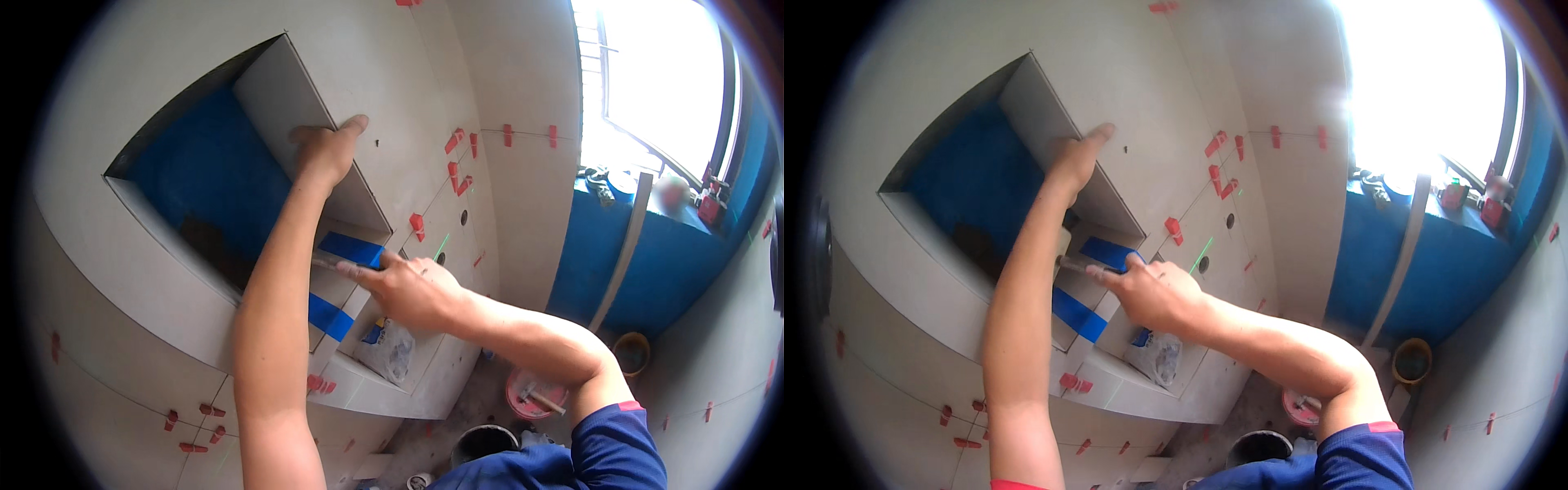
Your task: The person cuts a ceramic tile using an angle grinder, applies adhesive to the back of the tile with a notched trowel, and installs the tile into a recessed wall niche. They use a rubber mallet to secure the tile and a measuring tape to check dimensions.
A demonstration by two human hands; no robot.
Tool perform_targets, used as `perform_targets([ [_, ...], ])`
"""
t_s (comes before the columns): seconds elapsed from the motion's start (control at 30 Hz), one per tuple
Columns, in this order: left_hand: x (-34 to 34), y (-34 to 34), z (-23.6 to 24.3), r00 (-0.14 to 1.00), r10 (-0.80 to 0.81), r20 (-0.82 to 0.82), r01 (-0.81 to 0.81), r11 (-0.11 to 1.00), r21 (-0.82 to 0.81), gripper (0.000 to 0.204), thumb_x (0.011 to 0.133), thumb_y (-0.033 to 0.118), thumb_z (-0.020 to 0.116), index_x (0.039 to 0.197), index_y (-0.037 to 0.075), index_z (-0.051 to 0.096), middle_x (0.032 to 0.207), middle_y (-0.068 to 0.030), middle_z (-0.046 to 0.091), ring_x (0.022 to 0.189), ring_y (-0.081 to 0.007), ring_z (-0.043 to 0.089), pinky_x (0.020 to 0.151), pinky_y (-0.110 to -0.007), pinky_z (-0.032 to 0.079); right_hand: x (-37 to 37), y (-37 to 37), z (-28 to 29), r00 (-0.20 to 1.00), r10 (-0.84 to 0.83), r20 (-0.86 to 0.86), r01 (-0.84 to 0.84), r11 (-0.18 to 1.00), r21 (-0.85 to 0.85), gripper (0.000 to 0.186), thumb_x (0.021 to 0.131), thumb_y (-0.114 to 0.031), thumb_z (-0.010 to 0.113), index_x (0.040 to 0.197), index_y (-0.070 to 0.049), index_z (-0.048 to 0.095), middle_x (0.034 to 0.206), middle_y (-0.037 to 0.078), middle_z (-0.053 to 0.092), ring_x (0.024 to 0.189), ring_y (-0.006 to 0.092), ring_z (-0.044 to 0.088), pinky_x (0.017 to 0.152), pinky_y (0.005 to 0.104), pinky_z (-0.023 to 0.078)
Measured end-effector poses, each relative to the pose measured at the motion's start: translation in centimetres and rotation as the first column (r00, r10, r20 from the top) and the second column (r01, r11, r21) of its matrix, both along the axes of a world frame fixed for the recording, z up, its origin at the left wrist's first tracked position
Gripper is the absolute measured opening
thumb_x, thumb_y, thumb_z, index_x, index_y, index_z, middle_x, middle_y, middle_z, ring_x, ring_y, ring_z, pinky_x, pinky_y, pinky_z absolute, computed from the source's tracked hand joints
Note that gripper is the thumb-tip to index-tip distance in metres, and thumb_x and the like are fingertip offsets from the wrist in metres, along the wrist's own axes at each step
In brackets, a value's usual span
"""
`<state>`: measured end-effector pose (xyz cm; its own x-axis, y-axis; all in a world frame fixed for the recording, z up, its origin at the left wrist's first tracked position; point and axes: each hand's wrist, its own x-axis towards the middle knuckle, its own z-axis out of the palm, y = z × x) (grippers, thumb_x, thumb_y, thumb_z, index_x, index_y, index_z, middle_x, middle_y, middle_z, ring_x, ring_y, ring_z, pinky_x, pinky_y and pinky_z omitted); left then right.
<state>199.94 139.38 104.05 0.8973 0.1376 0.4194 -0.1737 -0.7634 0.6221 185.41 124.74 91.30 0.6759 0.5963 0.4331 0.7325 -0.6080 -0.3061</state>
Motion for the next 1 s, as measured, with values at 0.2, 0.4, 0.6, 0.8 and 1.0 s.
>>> perform_targets([
  [0.2,-0.6,-0.4,0.2,1.0,-0.012,-0.015,0.012,1.0,-0.014,0.117,0.085,0.053,0.065,0.135,-0.033,0.005,0.139,-0.0414,0.043,0.133,-0.0408,0.047,0.11,-0.037,0.039,-0.7,0.4,0.5,0.999,0.042,-0.034,-0.043,0.999,-0.015,0.062,0.089,-0.003,0.052,0.149,-0.02,0.046,0.103,0.027,0.062,0.079,0.0351,0.071,0.068,0.0424,0.06],
  [0.4,-0.4,0.2,0.0,0.995,-0.091,0.033,0.089,0.995,0.047,0.115,0.086,0.054,0.064,0.133,-0.034,0.007,0.134,-0.0408,0.048,0.128,-0.0413,0.051,0.107,-0.037,0.041,1.2,0.7,-0.4,0.998,-0.038,0.043,0.037,0.999,0.023,0.062,0.091,-0.008,0.055,0.15,-0.024,0.043,0.098,0.023,0.06,0.075,0.035,0.07,0.065,0.0424,0.058],
  [0.6,-0.1,0.2,-0.4,0.999,0.03,0.035,-0.032,0.998,0.053,0.115,0.086,0.055,0.064,0.132,-0.035,0.009,0.132,-0.0422,0.049,0.126,-0.0414,0.053,0.106,-0.037,0.042,1.5,-0.2,0.0,0.993,-0.083,-0.088,0.089,0.994,0.067,0.062,0.093,-0.01,0.054,0.151,-0.025,0.042,0.101,0.025,0.061,0.076,0.0355,0.07,0.068,0.0434,0.058],
  [0.8,-0.3,-0.5,-0.1,1.0,0.022,0.007,-0.022,1.0,0.001,0.114,0.086,0.052,0.066,0.133,-0.034,0.009,0.134,-0.0417,0.047,0.128,-0.042,0.051,0.107,-0.037,0.041,0.0,-0.4,-0.8,0.996,-0.077,-0.04,0.081,0.992,0.098,0.05,0.099,-0.015,0.05,0.149,-0.021,0.046,0.099,0.024,0.061,0.079,0.0373,0.069,0.072,0.0441,0.058],
  [1.0,0.0,0.3,-0.6,0.983,-0.138,0.123,0.134,0.99,0.041,0.107,0.087,0.048,0.065,0.134,-0.033,0.012,0.138,-0.0379,0.047,0.131,-0.0417,0.048,0.11,-0.037,0.038,-1.6,-0.2,-1.5,0.993,-0.019,-0.115,0.035,0.991,0.133,0.049,0.098,-0.015,0.051,0.147,-0.022,0.048,0.097,0.023,0.06,0.077,0.0363,0.069,0.071,0.045,0.058],
])
